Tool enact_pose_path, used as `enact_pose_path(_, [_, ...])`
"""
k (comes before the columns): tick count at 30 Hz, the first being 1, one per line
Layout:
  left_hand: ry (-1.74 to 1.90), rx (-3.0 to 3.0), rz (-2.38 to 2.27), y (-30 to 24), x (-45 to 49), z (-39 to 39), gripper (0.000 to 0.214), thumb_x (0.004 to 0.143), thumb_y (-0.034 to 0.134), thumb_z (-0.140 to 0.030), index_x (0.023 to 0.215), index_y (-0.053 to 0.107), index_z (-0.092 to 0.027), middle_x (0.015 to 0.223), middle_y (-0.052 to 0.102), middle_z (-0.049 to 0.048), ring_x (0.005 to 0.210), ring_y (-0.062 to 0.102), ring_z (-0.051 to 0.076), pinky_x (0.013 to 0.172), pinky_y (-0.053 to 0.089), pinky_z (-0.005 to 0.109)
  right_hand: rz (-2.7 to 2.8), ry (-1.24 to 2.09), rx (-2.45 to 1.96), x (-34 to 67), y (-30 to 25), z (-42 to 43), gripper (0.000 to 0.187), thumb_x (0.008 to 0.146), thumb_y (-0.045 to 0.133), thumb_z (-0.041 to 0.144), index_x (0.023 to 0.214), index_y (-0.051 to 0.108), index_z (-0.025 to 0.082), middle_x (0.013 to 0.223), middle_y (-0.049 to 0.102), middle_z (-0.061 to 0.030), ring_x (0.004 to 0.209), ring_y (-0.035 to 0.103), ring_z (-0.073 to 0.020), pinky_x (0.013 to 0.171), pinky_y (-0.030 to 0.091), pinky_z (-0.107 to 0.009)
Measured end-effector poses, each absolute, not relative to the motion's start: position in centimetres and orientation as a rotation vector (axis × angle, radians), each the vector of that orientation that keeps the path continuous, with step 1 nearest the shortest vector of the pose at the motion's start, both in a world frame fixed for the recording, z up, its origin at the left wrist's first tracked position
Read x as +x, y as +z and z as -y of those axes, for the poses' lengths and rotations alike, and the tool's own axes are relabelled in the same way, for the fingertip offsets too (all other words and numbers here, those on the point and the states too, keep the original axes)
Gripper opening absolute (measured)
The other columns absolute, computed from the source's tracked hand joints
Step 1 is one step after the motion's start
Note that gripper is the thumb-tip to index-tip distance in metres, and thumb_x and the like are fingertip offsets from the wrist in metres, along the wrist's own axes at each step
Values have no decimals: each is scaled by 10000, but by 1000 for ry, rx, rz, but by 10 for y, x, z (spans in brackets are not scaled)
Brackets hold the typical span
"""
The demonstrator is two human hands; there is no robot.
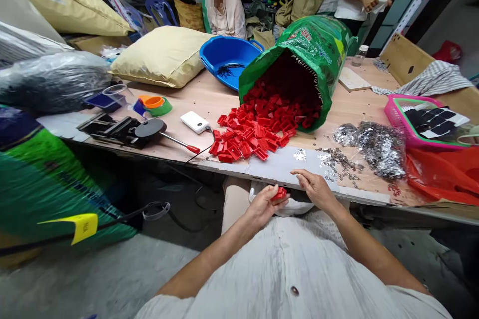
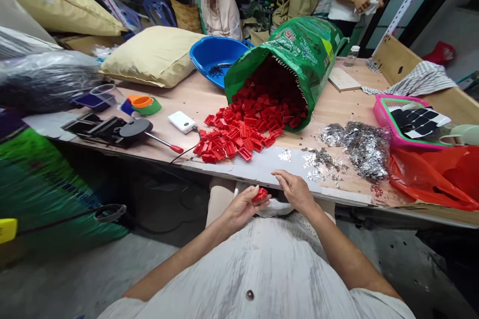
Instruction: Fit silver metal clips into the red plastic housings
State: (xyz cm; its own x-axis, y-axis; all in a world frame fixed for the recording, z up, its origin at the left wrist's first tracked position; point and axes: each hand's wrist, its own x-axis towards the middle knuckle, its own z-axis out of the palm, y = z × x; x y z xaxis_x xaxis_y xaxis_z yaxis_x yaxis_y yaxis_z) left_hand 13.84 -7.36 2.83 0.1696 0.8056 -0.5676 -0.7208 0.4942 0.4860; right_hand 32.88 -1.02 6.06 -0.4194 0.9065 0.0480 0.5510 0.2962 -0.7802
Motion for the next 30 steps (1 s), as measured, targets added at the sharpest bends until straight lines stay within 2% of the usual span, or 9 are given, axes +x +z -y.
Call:
enact_pose_path(2, [1061, 55, -1018, 12, 135, 74, 215, 836, 712, -213, 786, 509, -159, 769, 690, 44, 807, 737, 217, 933, 546, 426, 2066, 886, -1346, 339, 57, 3, 345, 991, 433, 429, 1154, 674, 244, 821, 710, -12, 723, 646, -168, 714, 476, -277])
enact_pose_path(5, [1046, -9, -1129, -6, 132, 69, 209, 837, 697, -165, 915, 503, -165, 877, 707, 79, 801, 736, 213, 906, 563, 413, 2086, 628, -1399, 356, 52, -21, 284, 961, 486, 343, 1144, 668, 224, 1079, 715, -65, 931, 660, -208, 854, 484, -322])
enact_pose_path(10, [1031, -18, -1168, -15, 134, 62, 411, 816, 699, -118, 1153, 469, -169, 1017, 699, 119, 850, 729, 217, 864, 588, 377, 2228, 200, -1739, 376, 53, -80, 335, 942, 495, 221, 1244, 641, 202, 1237, 659, -98, 1148, 575, -240, 1007, 415, -351])
enact_pose_path(13, [1066, -30, -1220, -17, 134, 64, 563, 762, 754, -113, 1220, 438, -192, 1027, 673, 82, 810, 718, 185, 847, 596, 356, 2263, 146, -1851, 377, 56, -108, 337, 932, 507, 194, 1235, 655, 190, 1234, 662, -110, 1152, 555, -258, 985, 410, -348])
enact_pose_path(16, [1081, 14, -1237, -18, 131, 69, 613, 707, 815, -151, 1205, 462, -205, 1027, 642, 58, 771, 700, 154, 846, 593, 332, 2274, 149, -1895, 374, 57, -126, 285, 929, 513, 204, 1147, 696, 198, 1161, 690, -115, 1093, 573, -258, 911, 423, -332])
enact_pose_path(21, [1041, 205, -1265, -12, 124, 74, 537, 672, 856, -285, 1117, 566, -209, 1117, 621, 85, 866, 698, 172, 867, 569, 310, 2307, 202, -1953, 370, 55, -137, 218, 910, 521, 198, 993, 722, 205, 1035, 718, -90, 1009, 598, -237, 794, 422, -303])
enact_pose_path(25, [1020, 350, -1272, -4, 125, 74, 544, 654, 856, -390, 1099, 613, -194, 1221, 609, 111, 889, 687, 173, 831, 547, 297, 2316, 189, -1959, 368, 56, -134, 201, 919, 529, 236, 982, 717, 202, 1029, 712, -93, 1016, 594, -236, 788, 412, -301])
enact_pose_path(30, [1000, 476, -1262, 6, 126, 77, 478, 645, 843, -430, 996, 654, -166, 1058, 666, 94, 828, 662, 158, 784, 516, 290, 2326, 152, -1970, 369, 54, -126, 213, 930, 526, 258, 1010, 712, 192, 1035, 708, -107, 1012, 599, -239, 816, 411, -308])
